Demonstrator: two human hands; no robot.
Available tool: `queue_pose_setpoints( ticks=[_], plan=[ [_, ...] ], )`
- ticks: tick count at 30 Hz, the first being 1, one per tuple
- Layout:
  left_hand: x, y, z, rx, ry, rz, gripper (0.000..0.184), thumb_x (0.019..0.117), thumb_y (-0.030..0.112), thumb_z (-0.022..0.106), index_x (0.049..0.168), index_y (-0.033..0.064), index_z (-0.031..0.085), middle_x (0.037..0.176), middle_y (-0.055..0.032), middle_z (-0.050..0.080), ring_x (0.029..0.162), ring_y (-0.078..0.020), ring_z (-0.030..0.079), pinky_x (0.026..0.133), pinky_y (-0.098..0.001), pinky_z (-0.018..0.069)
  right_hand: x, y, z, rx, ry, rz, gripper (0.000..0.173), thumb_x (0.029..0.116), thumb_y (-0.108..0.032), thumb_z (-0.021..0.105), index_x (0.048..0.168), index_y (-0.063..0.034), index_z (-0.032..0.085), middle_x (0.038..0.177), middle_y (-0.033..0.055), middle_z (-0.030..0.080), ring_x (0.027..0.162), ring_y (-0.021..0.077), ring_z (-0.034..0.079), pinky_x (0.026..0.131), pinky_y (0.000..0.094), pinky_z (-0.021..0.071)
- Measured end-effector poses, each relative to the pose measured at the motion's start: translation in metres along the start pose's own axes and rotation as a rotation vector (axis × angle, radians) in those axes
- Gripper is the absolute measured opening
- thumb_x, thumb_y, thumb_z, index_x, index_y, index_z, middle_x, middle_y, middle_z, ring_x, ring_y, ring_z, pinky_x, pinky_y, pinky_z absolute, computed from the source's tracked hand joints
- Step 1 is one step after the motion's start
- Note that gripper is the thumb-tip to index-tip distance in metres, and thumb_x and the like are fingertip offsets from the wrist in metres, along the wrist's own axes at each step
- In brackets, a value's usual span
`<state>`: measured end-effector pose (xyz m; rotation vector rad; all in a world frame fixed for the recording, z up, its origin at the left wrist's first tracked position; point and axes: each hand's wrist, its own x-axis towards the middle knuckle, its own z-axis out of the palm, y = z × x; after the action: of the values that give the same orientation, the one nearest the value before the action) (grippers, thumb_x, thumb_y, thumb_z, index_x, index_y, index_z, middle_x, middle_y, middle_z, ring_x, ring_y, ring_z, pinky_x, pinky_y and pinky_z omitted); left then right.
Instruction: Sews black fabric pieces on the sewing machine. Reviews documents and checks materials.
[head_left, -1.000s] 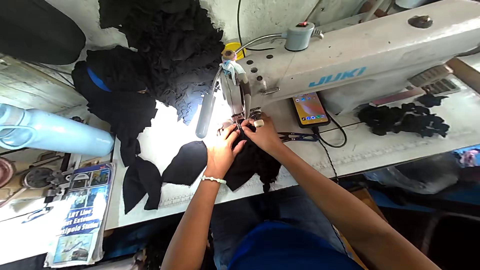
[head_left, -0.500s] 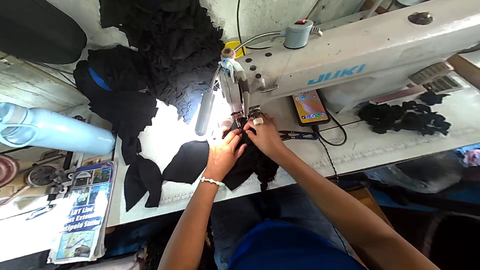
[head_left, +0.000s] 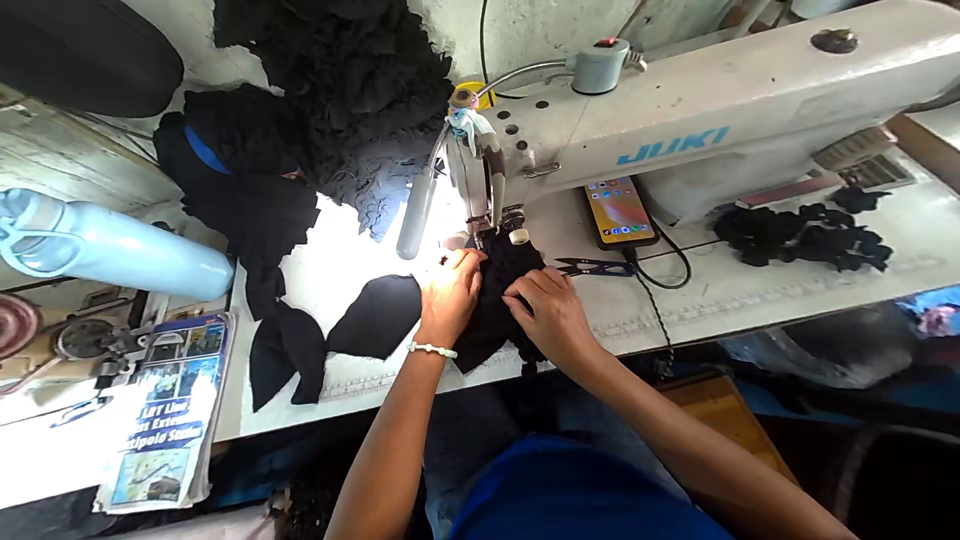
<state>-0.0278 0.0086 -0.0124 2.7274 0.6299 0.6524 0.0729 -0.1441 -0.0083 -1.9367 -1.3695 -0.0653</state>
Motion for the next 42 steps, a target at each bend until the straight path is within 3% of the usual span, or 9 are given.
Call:
queue_pose_setpoints(
  ticks=[5, 12, 15, 19, 23, 25, 35, 38, 42],
  plan=[
    [-0.003, 0.008, 0.012, 0.038, 0.1, -0.068, 0.02, 0.0944, 0.024, 0.071, 0.105, 0.0072, 0.075, 0.109, -0.0096, 0.074, 0.1, -0.0321, 0.071, 0.081, -0.0584, 0.0527, -0.006, -0.001, 0.005, 0.043, -0.081, 0.097, 0.015, 0.0956, -0.014, 0.067, 0.093, -0.0011, 0.074, 0.101, 0.0186, 0.068, 0.099, 0.039, 0.065, 0.085, 0.0542, 0.0501],
    [-0.01, 0.004, 0.007, -0.044, 0.038, -0.087, 0.027, 0.094, 0.035, 0.071, 0.109, 0.0126, 0.077, 0.125, -0.0037, 0.072, 0.116, -0.0293, 0.067, 0.094, -0.0687, 0.0421, -0.002, 0.003, 0.003, 0.122, -0.189, 0.104, 0.019, 0.098, -0.018, 0.065, 0.094, -0.0037, 0.076, 0.104, 0.0146, 0.069, 0.105, 0.0354, 0.063, 0.092, 0.055, 0.0451],
    [-0.014, 0.002, 0.008, 0.016, 0.061, -0.037, 0.028, 0.0919, 0.037, 0.074, 0.104, 0.0117, 0.078, 0.126, -0.0018, 0.073, 0.12, -0.0284, 0.067, 0.096, -0.0632, 0.0472, 0.007, 0.002, -0.005, 0.075, -0.276, 0.073, 0.02, 0.0973, -0.019, 0.066, 0.092, -0.0027, 0.077, 0.102, 0.0155, 0.071, 0.102, 0.0359, 0.064, 0.089, 0.0549, 0.0457],
    [-0.017, 0.003, 0.008, 0.058, 0.108, 0.005, 0.023, 0.087, 0.033, 0.078, 0.096, 0.0121, 0.078, 0.124, -0.0013, 0.074, 0.125, -0.0348, 0.064, 0.098, -0.0761, 0.0336, 0.029, 0.005, -0.008, 0.087, -0.167, -0.032, 0.013, 0.0949, -0.013, 0.069, 0.093, -0.0033, 0.078, 0.103, 0.0139, 0.072, 0.1, 0.0341, 0.067, 0.084, 0.0534, 0.0509],
    [-0.018, 0.004, 0.008, 0.108, 0.155, 0.019, 0.026, 0.0839, 0.032, 0.081, 0.104, 0.0145, 0.08, 0.119, -0.0019, 0.076, 0.121, -0.0359, 0.066, 0.097, -0.079, 0.0308, 0.054, 0.012, 0.01, 0.129, -0.179, -0.163, 0.017, 0.0951, -0.006, 0.066, 0.107, -0.0043, 0.078, 0.114, 0.0116, 0.075, 0.111, 0.033, 0.069, 0.093, 0.0546, 0.053],
    [-0.018, 0.002, 0.007, 0.123, 0.145, 0.011, 0.026, 0.0857, 0.037, 0.079, 0.096, 0.0134, 0.079, 0.122, -0.0022, 0.075, 0.12, -0.0344, 0.067, 0.099, -0.0798, 0.0308, 0.061, 0.025, 0.018, 0.171, -0.242, -0.154, 0.013, 0.0956, -0.009, 0.068, 0.1, -0.0037, 0.079, 0.11, 0.0111, 0.075, 0.11, 0.034, 0.067, 0.094, 0.0568, 0.0503],
    [-0.02, 0.004, 0.007, 0.122, 0.112, -0.005, 0.026, 0.0889, 0.038, 0.076, 0.099, 0.0147, 0.08, 0.129, -0.0017, 0.073, 0.125, -0.0378, 0.063, 0.099, -0.0827, 0.0265, 0.056, 0.037, 0.022, 0.146, -0.205, -0.091, 0.003, 0.0858, -0.005, 0.074, 0.084, -0.0019, 0.074, 0.103, 0.0132, 0.072, 0.106, 0.0356, 0.064, 0.092, 0.0574, 0.0465],
    [-0.021, 0.006, 0.008, 0.179, 0.154, 0.064, 0.024, 0.0917, 0.037, 0.073, 0.101, 0.0158, 0.079, 0.13, -0.0007, 0.072, 0.127, -0.0378, 0.061, 0.098, -0.0799, 0.0296, 0.056, 0.037, 0.022, 0.189, -0.198, -0.067, 0.004, 0.0859, -0.003, 0.073, 0.083, -0.0011, 0.074, 0.113, 0.0146, 0.071, 0.11, 0.0359, 0.063, 0.094, 0.0575, 0.0454],
    [-0.022, 0.009, 0.01, 0.24, 0.189, 0.127, 0.017, 0.092, 0.033, 0.073, 0.102, 0.0207, 0.079, 0.113, 0.0019, 0.076, 0.121, -0.0353, 0.064, 0.094, -0.0749, 0.0342, 0.053, 0.04, 0.023, 0.134, -0.184, -0.164, 0.008, 0.0871, -0.002, 0.07, 0.079, -0.0012, 0.072, 0.122, 0.0097, 0.073, 0.116, 0.0341, 0.064, 0.095, 0.0563, 0.0458]
  ],
)
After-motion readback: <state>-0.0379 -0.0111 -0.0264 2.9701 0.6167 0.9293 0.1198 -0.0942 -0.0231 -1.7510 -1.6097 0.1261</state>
